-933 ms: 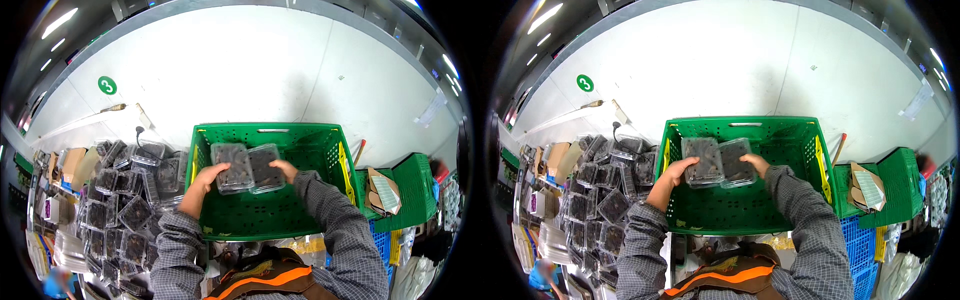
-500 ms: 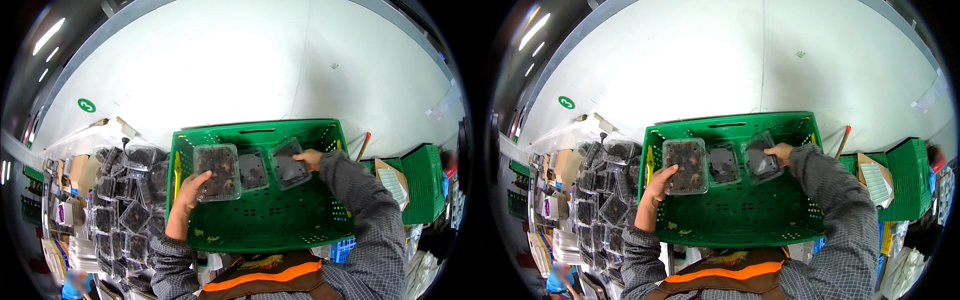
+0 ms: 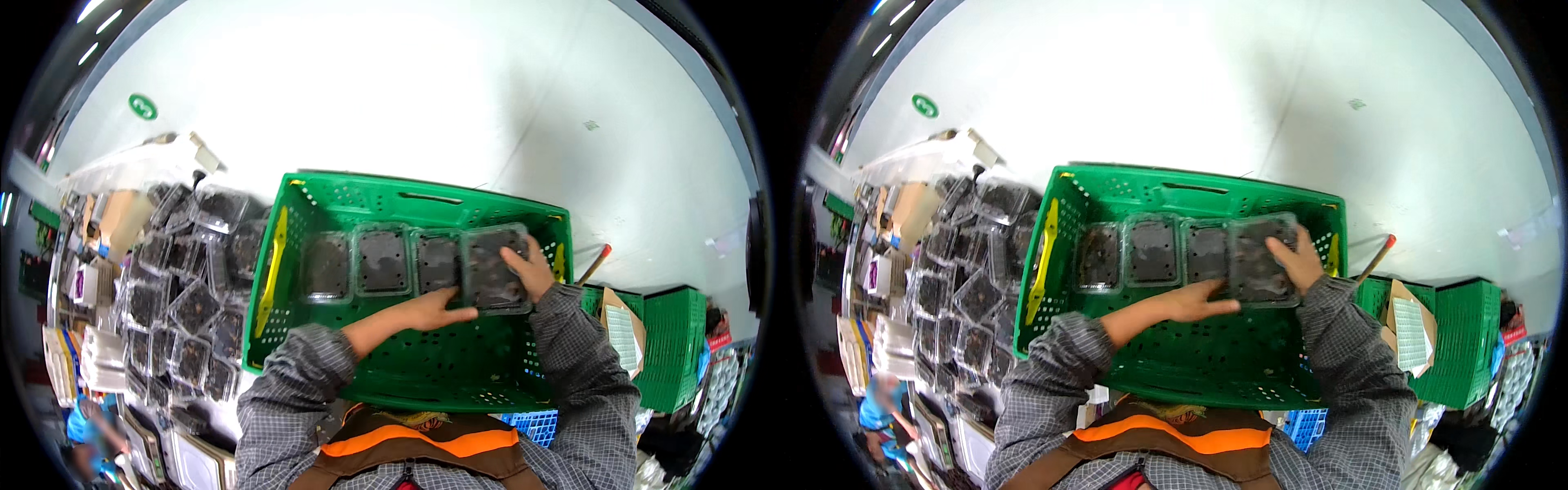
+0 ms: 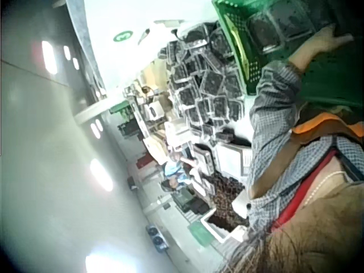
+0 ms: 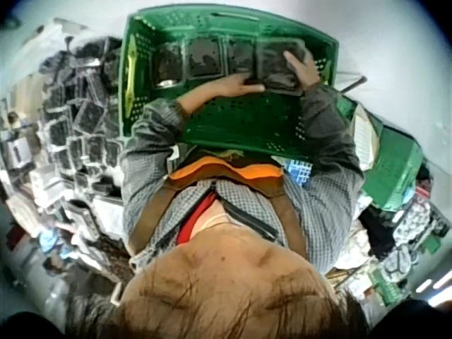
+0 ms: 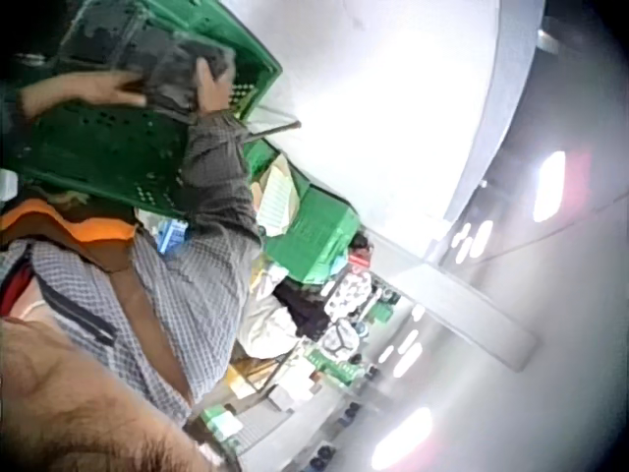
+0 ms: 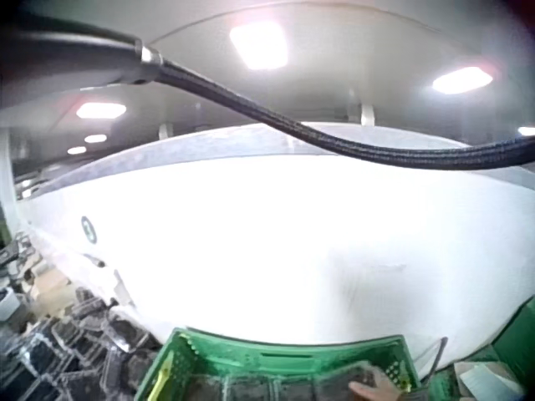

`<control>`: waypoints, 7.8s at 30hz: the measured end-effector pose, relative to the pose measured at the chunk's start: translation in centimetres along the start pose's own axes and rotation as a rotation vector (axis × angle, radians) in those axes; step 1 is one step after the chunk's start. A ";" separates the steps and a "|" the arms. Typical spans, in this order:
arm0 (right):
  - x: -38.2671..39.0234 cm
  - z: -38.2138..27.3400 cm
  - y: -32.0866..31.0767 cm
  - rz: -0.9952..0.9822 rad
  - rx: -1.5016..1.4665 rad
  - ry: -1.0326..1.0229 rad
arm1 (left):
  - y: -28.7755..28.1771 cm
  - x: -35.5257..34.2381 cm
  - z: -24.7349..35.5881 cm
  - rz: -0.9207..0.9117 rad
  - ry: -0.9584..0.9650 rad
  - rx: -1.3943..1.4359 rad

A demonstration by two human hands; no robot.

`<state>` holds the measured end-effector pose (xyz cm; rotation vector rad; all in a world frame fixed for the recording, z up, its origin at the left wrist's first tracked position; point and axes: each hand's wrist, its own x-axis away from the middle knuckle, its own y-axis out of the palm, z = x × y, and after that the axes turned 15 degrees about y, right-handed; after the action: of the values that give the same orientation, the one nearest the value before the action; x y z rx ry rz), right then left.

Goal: The person transfers plastic containers of food into a green crate, peels labels from a sheet and attaches them to the container lids, and then moves the loaded crate onto a pallet.

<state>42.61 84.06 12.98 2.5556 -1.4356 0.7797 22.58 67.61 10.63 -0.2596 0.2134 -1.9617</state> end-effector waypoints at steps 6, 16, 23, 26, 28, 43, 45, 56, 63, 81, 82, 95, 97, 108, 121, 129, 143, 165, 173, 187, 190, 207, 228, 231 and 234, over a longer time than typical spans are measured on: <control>-4.8 4.3 -3.0 -0.154 -0.032 0.217 | 0.3 1.0 0.4 -0.330 0.021 -0.662; -3.7 -3.9 7.0 0.200 0.857 -0.497 | -7.9 32.8 8.8 1.369 0.683 -0.475; 4.7 -15.0 50.0 -0.530 0.791 -0.591 | -17.0 52.6 -13.2 1.123 -0.508 -1.254; 1.8 -11.6 63.0 -0.511 0.876 -0.135 | -19.6 52.5 -17.6 0.859 -0.743 -1.275; 0.1 -9.0 68.0 -0.306 1.237 -0.068 | -20.2 51.8 -19.0 0.855 -0.807 -1.343; 3.0 3.4 68.7 -0.357 -0.359 0.293 | -14.6 63.6 -9.1 1.466 -0.598 -0.701; 6.4 3.6 67.5 -0.539 -0.521 0.248 | -13.8 68.4 -5.8 1.370 -0.569 -0.267; 15.8 14.4 65.2 -0.654 -0.358 0.814 | -6.6 72.5 -16.8 0.946 -0.756 -0.351; 15.4 14.6 69.2 -0.636 -0.524 0.733 | -2.8 73.4 -13.9 1.392 -0.607 -0.100; 15.4 12.7 73.2 -0.398 -0.282 0.404 | 8.9 74.0 -19.4 1.728 -0.335 0.640; 17.4 10.1 72.8 -0.551 -0.415 0.447 | 11.0 74.8 -21.3 1.794 -0.316 0.665; 20.1 -1.1 29.3 -0.643 -0.315 0.243 | 6.2 72.1 -18.3 1.765 0.390 0.789; 19.0 1.2 19.1 -0.597 -0.461 0.342 | 1.3 66.6 -12.2 2.093 0.281 0.791; 14.3 1.4 7.7 -0.274 -0.155 0.609 | -11.0 33.0 6.1 0.689 0.089 0.959; 9.8 4.5 3.0 -0.448 0.167 0.640 | -8.6 24.6 2.4 0.941 -0.217 0.432; 3.5 13.9 4.1 -0.407 0.501 0.604 | -7.3 19.5 5.0 0.987 0.000 0.680; 12.6 -0.2 1.9 -0.278 0.353 -0.040 | -1.8 14.4 5.3 0.099 0.027 -0.784; 10.5 9.0 1.0 0.014 1.183 0.339 | -11.7 14.0 -6.3 -0.290 -0.372 -0.986; 16.3 4.0 0.2 0.210 1.041 -0.010 | -7.7 10.6 -0.4 0.025 -0.110 -0.969; 25.9 20.5 -22.5 0.693 -0.053 -0.099 | 12.7 -11.0 -0.5 0.108 -0.062 -1.109; 21.2 32.7 -29.9 0.900 -0.868 0.152 | 12.5 -12.1 -2.0 0.066 -0.031 -1.142; 21.3 28.6 -32.4 0.472 -1.508 -0.042 | 33.9 -16.2 19.8 0.274 0.224 0.343; 24.3 47.1 -35.7 0.472 -1.582 0.100 | 43.3 -31.0 4.4 0.506 -0.078 1.000; 21.1 48.9 -42.7 0.984 -1.555 0.281 | 42.5 -32.8 6.8 0.442 0.076 0.969; 19.6 51.7 -51.0 1.014 -1.526 0.277 | 44.2 -36.5 10.5 0.293 0.117 0.925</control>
<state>112.54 79.64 -14.43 0.5539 -1.9441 -0.0776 78.41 83.59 5.81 0.4660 -0.5519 -1.5949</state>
